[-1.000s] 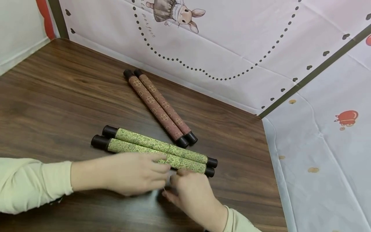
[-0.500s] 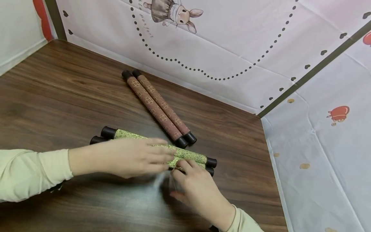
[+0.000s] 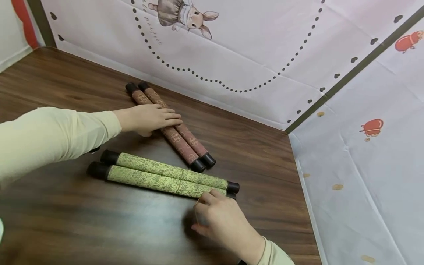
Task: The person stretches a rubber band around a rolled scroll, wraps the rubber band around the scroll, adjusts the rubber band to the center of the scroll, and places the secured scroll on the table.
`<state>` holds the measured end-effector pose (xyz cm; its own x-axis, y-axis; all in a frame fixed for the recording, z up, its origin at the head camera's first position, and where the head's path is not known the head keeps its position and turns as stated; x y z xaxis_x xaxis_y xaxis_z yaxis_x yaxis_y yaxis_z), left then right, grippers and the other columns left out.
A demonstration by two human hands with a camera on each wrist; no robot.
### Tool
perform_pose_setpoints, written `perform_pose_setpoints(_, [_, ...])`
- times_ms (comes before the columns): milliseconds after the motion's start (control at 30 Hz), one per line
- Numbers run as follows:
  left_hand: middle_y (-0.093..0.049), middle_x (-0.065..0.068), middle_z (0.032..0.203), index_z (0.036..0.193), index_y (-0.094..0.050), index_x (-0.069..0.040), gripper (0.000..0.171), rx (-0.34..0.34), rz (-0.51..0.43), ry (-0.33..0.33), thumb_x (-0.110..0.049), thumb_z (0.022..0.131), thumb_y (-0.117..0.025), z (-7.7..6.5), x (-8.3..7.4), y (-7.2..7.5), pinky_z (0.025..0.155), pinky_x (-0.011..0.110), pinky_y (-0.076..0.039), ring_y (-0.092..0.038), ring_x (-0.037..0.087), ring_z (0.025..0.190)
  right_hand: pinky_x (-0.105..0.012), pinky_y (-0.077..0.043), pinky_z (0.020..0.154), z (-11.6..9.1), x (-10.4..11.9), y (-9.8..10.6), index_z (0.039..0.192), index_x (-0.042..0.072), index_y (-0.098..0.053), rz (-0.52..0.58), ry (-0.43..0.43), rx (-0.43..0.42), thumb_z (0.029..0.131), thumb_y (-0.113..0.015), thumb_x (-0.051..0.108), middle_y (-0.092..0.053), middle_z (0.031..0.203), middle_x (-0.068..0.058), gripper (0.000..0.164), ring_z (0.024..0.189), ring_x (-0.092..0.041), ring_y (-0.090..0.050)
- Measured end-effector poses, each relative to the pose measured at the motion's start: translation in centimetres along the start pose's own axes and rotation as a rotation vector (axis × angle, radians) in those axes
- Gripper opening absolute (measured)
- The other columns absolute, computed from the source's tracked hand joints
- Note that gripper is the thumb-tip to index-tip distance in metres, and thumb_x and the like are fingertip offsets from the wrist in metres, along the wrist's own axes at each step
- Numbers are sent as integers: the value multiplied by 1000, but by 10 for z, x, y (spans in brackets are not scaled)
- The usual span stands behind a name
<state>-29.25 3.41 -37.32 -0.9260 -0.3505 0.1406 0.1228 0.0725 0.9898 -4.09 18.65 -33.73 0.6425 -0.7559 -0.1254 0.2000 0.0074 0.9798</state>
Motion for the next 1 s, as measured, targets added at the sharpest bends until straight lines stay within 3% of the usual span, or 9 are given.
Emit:
perform_pose_setpoints(133, [-53,20,142,147,-42,-5,81,-28,35,17,6,72,-69,2,10,-8,105,59,-44,-51,41,131,-22,-50,62,0,2,-1,77,25,-66,0,4,-29,67,-85,46,-60,81,11,30,76,-8,-54])
perform_pose_setpoints(267, [-58,17,123,133,-52,-3,75,-67,104,13,-8,64,-79,5,13,-12,87,59,-52,-55,37,112,-23,-52,61,0,0,0,80,25,-67,-5,-12,-47,67,-85,46,-61,84,11,31,77,-8,-56])
perform_pose_setpoints(367, [-55,16,117,123,-52,-4,74,-63,116,49,-22,58,-84,4,17,-12,79,59,-54,-52,36,105,-22,-53,58,0,-6,1,83,24,-68,-5,-35,-62,67,-86,45,-61,86,10,32,79,-8,-57])
perform_pose_setpoints(500, [-56,14,108,118,-50,-5,74,-117,99,98,-34,58,-84,-4,18,1,76,54,-55,-55,34,96,-22,-53,56,0,-23,6,89,22,-68,20,-114,-68,69,-85,44,-60,92,8,35,83,-8,-58])
perform_pose_setpoints(700, [-60,12,96,117,-52,-7,80,-233,148,88,-43,55,-87,-24,-6,32,72,46,-53,-59,31,83,-29,-56,64,-4,-59,15,98,17,-61,122,-312,-108,70,-87,37,-57,105,3,43,89,-12,-59])
perform_pose_setpoints(867, [-63,13,103,124,-54,-6,85,-256,74,193,-48,58,-87,-43,-30,44,71,45,-56,-62,30,86,-32,-55,71,-9,-80,14,103,11,-54,263,-420,-171,72,-87,33,-51,112,-3,50,90,-18,-60])
perform_pose_setpoints(1000, [-64,14,103,118,-54,-2,82,-246,28,258,-42,55,-89,-56,-52,51,73,44,-58,-63,29,86,-31,-58,75,-10,-92,9,109,5,-47,422,-508,-232,72,-87,33,-47,123,-11,62,99,-21,-58])
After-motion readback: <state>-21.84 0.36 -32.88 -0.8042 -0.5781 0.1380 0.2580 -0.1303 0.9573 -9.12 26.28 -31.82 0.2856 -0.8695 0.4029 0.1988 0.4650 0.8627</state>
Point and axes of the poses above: each hand's wrist, its own z-axis towards the middle knuckle, its own y-axis out of the back of the hand, x = y × z, the point moved 6 cm from there along z, towards the middle knuckle
